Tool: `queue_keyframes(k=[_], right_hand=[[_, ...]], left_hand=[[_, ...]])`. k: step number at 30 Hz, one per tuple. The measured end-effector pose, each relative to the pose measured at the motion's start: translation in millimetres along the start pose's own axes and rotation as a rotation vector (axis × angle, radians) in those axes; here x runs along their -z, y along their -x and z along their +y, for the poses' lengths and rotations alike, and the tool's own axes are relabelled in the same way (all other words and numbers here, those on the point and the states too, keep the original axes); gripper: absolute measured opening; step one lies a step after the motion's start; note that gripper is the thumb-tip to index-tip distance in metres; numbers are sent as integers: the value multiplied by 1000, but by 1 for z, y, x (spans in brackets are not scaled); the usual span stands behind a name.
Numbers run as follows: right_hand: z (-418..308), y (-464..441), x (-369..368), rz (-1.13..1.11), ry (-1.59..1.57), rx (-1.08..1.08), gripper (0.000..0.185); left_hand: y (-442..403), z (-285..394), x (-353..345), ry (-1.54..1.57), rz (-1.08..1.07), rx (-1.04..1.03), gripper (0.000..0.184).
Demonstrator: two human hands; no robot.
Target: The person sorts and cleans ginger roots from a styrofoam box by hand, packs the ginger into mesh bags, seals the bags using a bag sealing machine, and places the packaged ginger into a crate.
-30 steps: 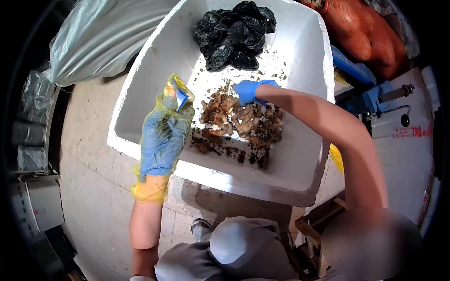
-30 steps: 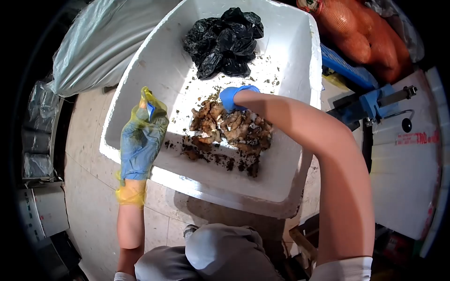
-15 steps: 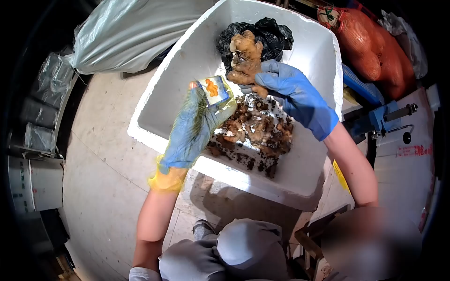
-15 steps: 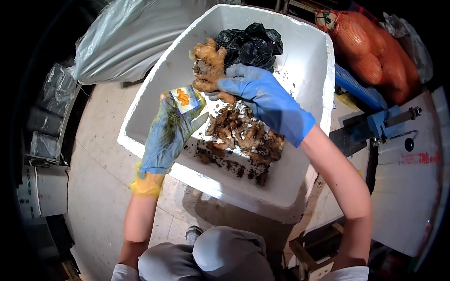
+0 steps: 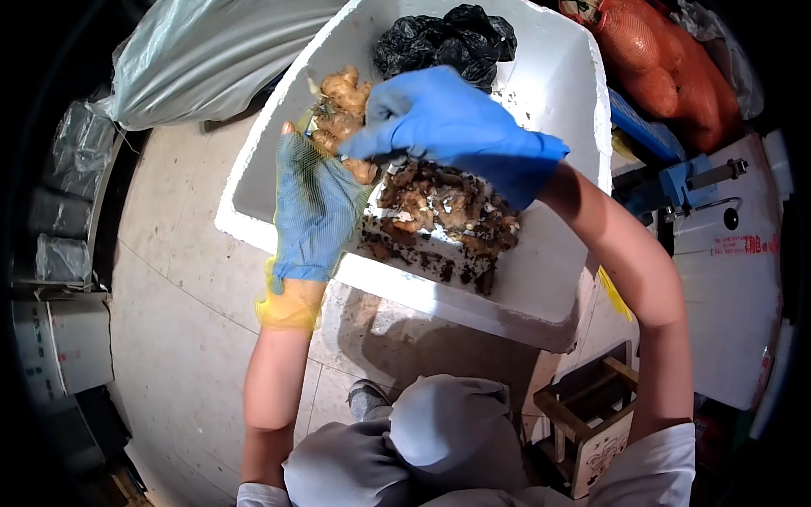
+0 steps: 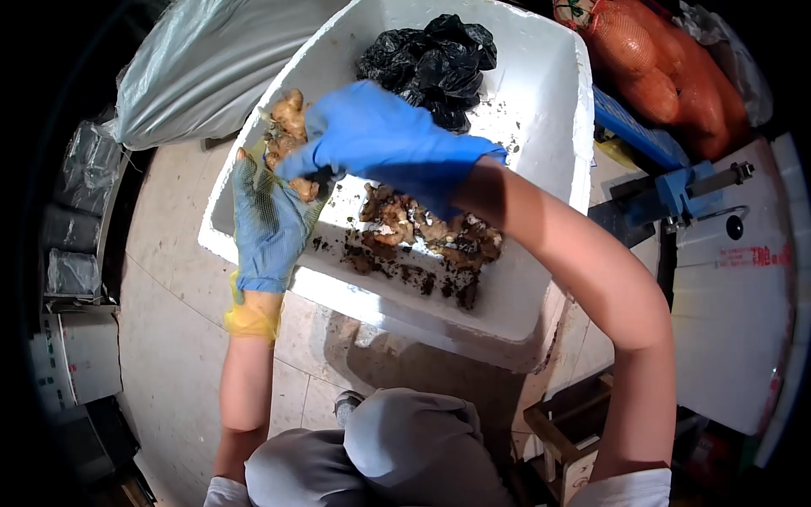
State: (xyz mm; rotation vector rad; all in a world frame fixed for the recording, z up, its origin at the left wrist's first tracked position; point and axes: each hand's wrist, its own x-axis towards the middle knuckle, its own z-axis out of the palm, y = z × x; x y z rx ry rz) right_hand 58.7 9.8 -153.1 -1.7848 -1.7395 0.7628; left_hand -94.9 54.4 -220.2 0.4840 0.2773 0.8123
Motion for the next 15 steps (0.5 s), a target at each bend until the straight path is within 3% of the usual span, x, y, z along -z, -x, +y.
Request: queue_keyframes(k=[1, 2, 4, 6, 8, 10, 12, 15], right_hand=[[9, 0, 1, 116, -282, 61, 26], [11, 4, 7, 239, -362, 57, 36], [33, -2, 8, 428, -660, 101, 34], [80, -19, 1, 325, -552, -176, 31], [131, -39, -17, -59, 118, -227, 28], [170, -32, -41, -465, 387, -326, 29], [209, -24, -66, -749, 612, -249, 41], [243, -7, -99, -544, 380, -249, 55]], left_hand=[[-4, -1, 13, 119, -86, 1, 47], [-3, 0, 10, 124, -83, -3, 47], [2, 0, -2, 314, -63, -12, 42], [3, 3, 4, 282, -57, 24, 40], [6, 3, 0, 396, -85, 75, 42], [5, 4, 3, 411, -98, 112, 44], [5, 4, 3, 349, -32, 80, 48], [8, 3, 1, 324, -47, 70, 50]])
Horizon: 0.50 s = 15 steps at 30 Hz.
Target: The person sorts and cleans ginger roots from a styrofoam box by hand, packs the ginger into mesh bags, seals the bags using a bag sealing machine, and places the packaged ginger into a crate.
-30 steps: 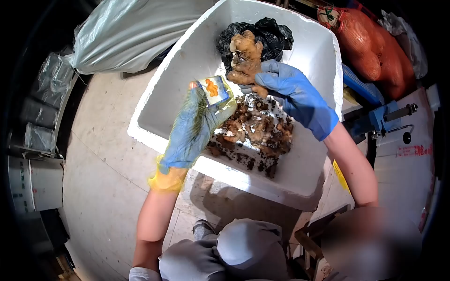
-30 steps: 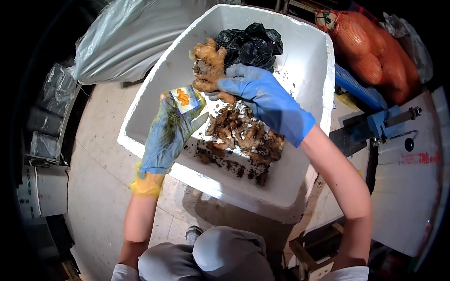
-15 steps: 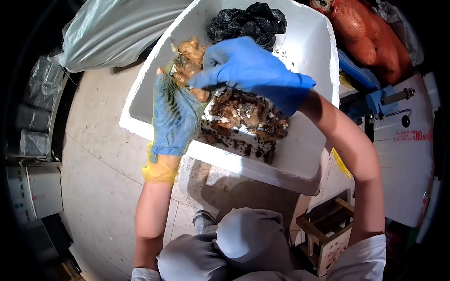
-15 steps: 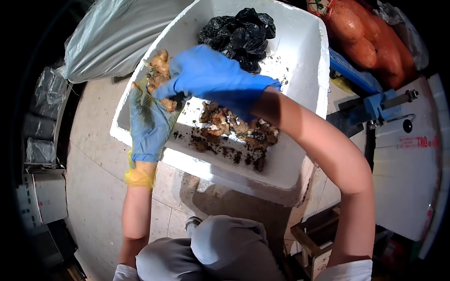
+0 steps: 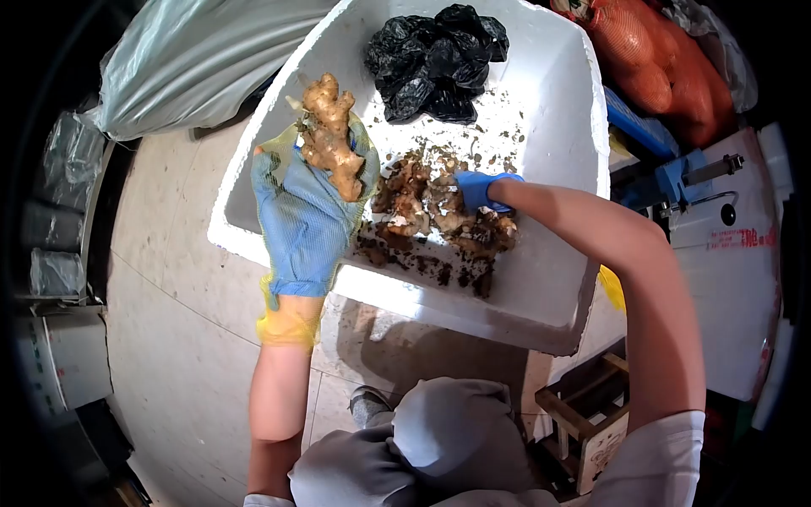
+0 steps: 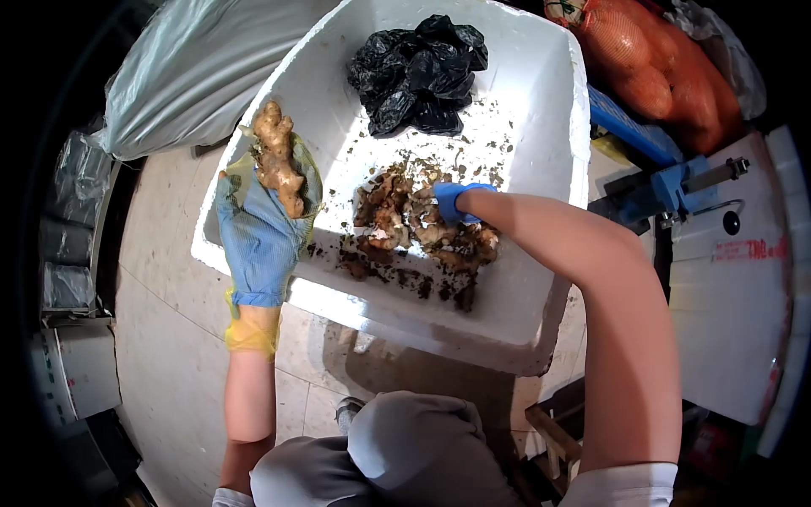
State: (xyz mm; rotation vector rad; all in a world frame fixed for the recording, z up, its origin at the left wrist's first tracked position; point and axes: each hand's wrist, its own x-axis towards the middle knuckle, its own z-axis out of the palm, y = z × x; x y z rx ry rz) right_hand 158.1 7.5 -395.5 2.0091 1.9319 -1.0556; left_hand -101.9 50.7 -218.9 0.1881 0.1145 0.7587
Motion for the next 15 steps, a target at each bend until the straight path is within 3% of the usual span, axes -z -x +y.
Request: queue_keyframes(k=[1, 3, 5, 7, 9, 11, 13, 14, 15], right_hand=[[1, -1, -2, 2, 0, -1, 55], [-10, 8, 9, 68, -243, -288, 69], [-20, 20, 19, 176, -341, -270, 59], [-26, 18, 35, -49, 230, -313, 37], [-27, 25, 55, -15, 282, -312, 22], [-38, 46, 88, 173, 237, -273, 19], [-44, 73, 135, 213, -28, -18, 11], [-60, 100, 157, 339, -289, 52, 8], [-72, 124, 176, 320, -607, 234, 11]], left_hand=[[0, 0, -1, -15, -30, 15, 50], [0, 5, 10, 23, -82, 49, 51], [-1, 7, 10, 59, -133, 81, 52], [0, 1, -2, 158, -100, 82, 63], [-1, -1, -4, 72, -52, 49, 65], [-1, 0, -3, 145, -78, 97, 65], [-2, -1, -4, 51, -100, 84, 66], [-2, 1, -3, 137, -109, 129, 65], [-1, 3, -3, 224, -120, 175, 65]])
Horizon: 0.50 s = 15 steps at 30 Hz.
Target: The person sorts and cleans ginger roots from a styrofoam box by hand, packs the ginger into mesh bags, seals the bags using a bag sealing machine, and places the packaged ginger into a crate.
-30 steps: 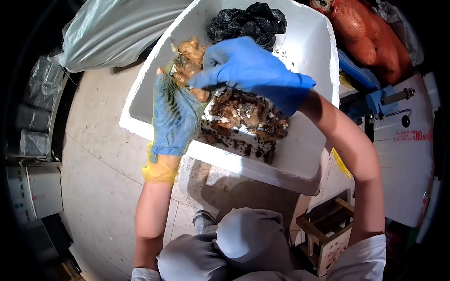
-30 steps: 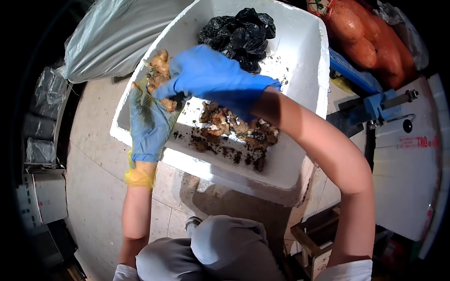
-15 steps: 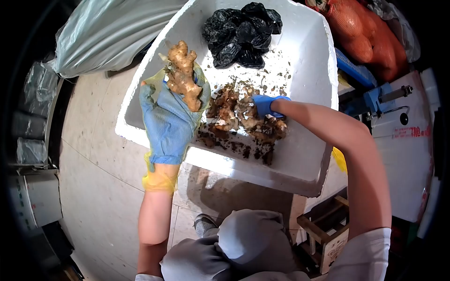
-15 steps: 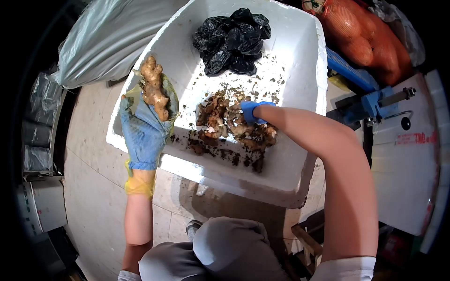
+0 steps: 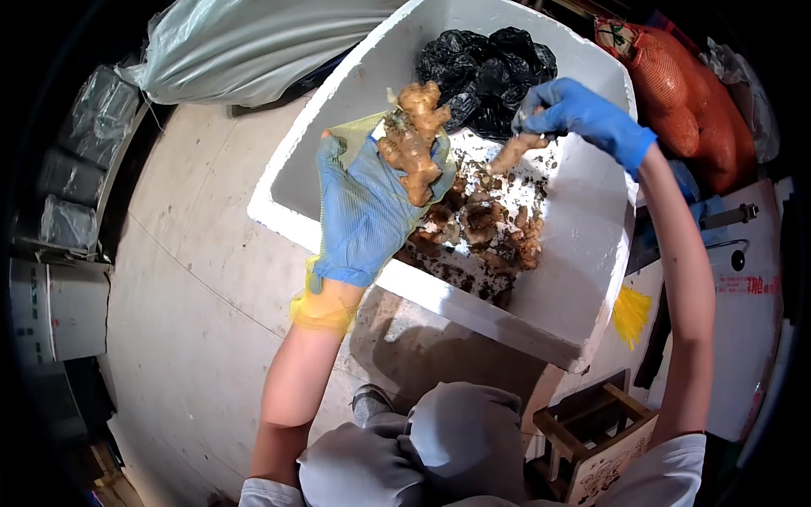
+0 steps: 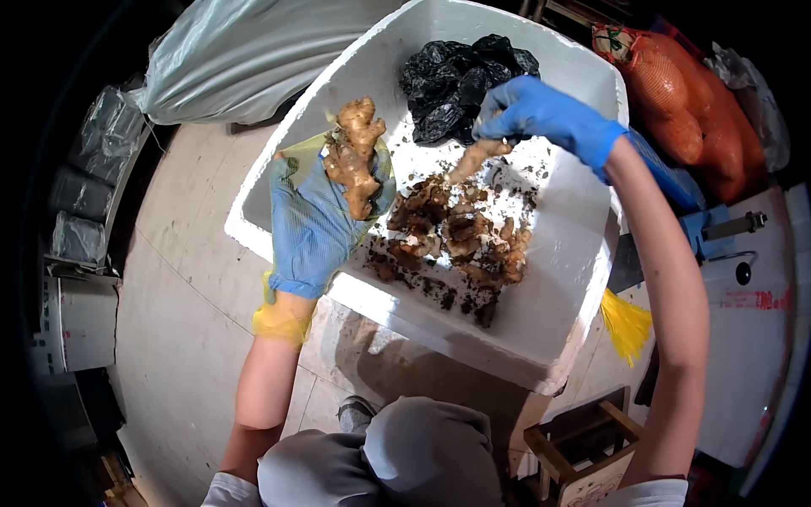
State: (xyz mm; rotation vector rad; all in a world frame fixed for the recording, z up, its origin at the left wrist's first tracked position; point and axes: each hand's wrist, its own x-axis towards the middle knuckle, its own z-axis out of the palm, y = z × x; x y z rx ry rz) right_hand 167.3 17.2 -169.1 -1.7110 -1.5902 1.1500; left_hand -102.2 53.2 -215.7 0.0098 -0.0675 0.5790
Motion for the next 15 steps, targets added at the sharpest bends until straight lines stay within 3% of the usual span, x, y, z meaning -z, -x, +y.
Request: queue_keyframes(k=[1, 4, 6, 7, 9, 10, 11, 13, 15], right_hand=[[-19, 7, 10, -7, -55, 171, 16], [-81, 15, 0, -79, -6, 404, 32], [-93, -8, -30, 10, 186, 470, 27], [-99, -18, -46, 65, 314, 555, 27], [-101, -35, -74, 219, 642, 673, 30], [-93, -50, -87, 329, 694, 750, 30], [-93, -56, -92, 391, 738, 788, 25], [-87, -61, -96, 445, 784, 825, 22], [-87, -57, -96, 652, 707, 1080, 23]], left_hand=[[1, 0, 0, 1, 3, -6, 65], [0, -2, -1, -108, 36, 0, 65], [1, 1, 5, -165, 62, 39, 70], [0, -5, 0, -298, 149, -54, 64], [-2, -4, 6, -293, 102, -44, 58], [-1, -3, 9, -277, 56, -53, 54], [-1, -11, -4, -344, 324, -161, 46], [-1, -5, 3, -285, 348, -160, 44], [-2, -5, 2, -243, 382, -159, 48]])
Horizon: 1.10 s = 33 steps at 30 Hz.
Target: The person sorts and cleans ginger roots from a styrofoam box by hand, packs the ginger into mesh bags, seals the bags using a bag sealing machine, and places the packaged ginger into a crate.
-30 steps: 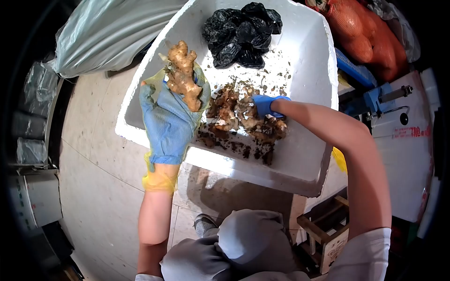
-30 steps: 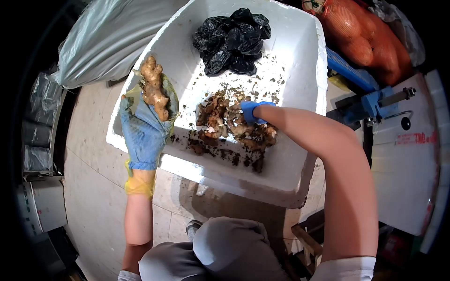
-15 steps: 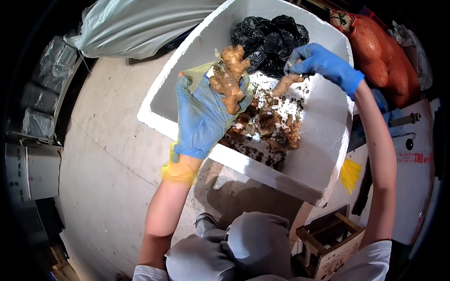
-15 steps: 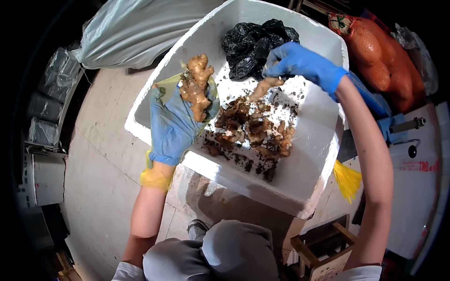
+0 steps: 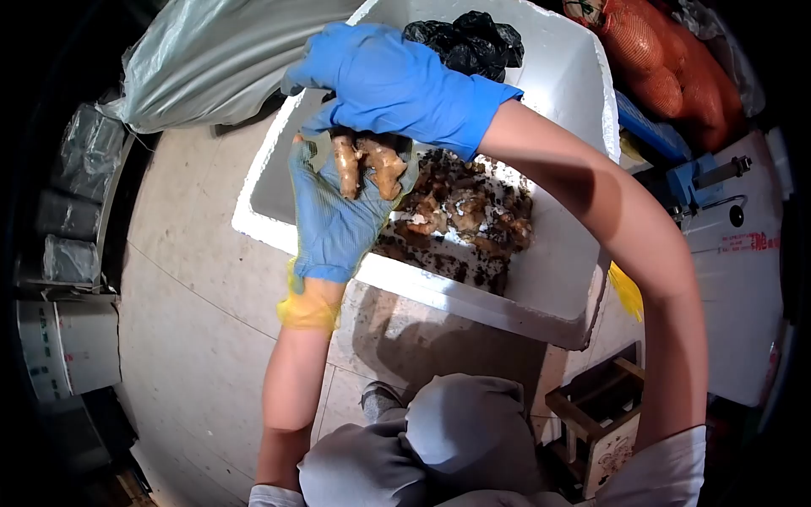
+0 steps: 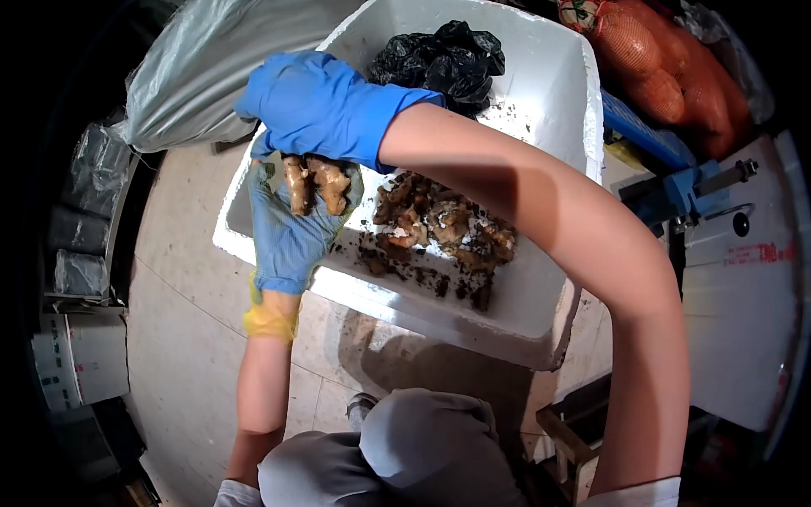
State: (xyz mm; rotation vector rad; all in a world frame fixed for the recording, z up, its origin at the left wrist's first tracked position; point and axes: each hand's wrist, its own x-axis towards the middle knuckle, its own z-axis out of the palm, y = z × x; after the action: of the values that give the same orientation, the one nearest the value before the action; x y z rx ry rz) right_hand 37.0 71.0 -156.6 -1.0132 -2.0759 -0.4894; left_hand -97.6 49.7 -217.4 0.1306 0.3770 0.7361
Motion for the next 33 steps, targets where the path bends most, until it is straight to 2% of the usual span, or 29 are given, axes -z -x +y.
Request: queue_keyframes(k=[1, 3, 4, 5, 6, 7, 9, 11, 12, 13, 14, 15, 17, 18, 20, 21, 23, 24, 25, 26, 27, 29, 31, 32, 33], right_hand=[[2, 1, 6, -7, -3, 0, 23], [5, -2, 30, 50, -33, -359, 30], [10, 3, 36, 223, -113, -488, 25], [17, 8, 41, 397, -193, -614, 29], [36, 24, 34, 265, -138, -848, 26], [58, 48, 18, 129, -79, -1076, 33], [85, 95, -19, -307, 46, -1002, 32], [76, 136, -47, -752, -68, -968, 27], [78, 161, -71, -997, 49, -797, 25], [57, 161, -70, -1159, 20, -845, 23], [55, 185, -87, -1236, 2, -686, 26], [40, 177, -82, -1239, -4, -692, 26], [12, 165, -72, -1596, -73, -586, 27], [16, 186, -76, -1602, -74, -588, 27], [20, 226, -78, -1229, 120, -123, 27], [27, 228, -76, -1228, 123, -129, 27], [47, 224, -70, -1450, 152, -432, 24], [58, 229, -66, -1366, 99, -389, 18], [65, 232, -70, -1395, 157, -378, 12], [61, 234, -67, -1278, 156, -281, 10], [54, 233, -61, -1157, 157, -187, 9], [37, 257, -66, -961, -79, -142, 9], [21, 276, -75, -999, -143, -104, 8], [10, 277, -78, -1172, -13, -193, 9], [4, 277, -79, -1251, 49, -241, 10]], left_hand=[[1, -1, -2, 7, 3, 1, 48], [1, -2, -4, 62, -176, 32, 56], [0, 0, 0, 89, -221, 51, 63], [1, 0, -1, 93, -219, 51, 63], [2, -1, -4, 147, -199, 67, 62], [3, -1, -6, 199, -180, 85, 60], [2, 2, 1, 180, -163, 77, 60], [1, 2, 2, 157, -150, 74, 59], [2, 1, 0, 139, -134, 45, 59], [1, 1, -1, 123, -115, 16, 58], [1, 2, 0, 151, -79, 17, 58], [0, 2, 1, 150, -72, 22, 58], [-1, 1, 3, 118, -107, -18, 57], [-1, 1, 2, 135, -135, 1, 58], [2, 0, -5, 214, -155, 57, 59], [2, -1, -6, 290, -176, 111, 60], [1, 1, -3, 342, -187, 137, 62], [1, 1, -2, 270, -195, 108, 62], [0, 1, 0, 199, -203, 81, 61], [0, 2, 4, 107, -164, 56, 60], [0, 1, 4, 106, -165, 64, 60], [0, 0, 3, 221, -274, 98, 59], [-1, 0, 3, 192, -247, 67, 59], [-1, 0, 3, 212, -264, 95, 59], [-1, 1, 4, 232, -278, 122, 59]])
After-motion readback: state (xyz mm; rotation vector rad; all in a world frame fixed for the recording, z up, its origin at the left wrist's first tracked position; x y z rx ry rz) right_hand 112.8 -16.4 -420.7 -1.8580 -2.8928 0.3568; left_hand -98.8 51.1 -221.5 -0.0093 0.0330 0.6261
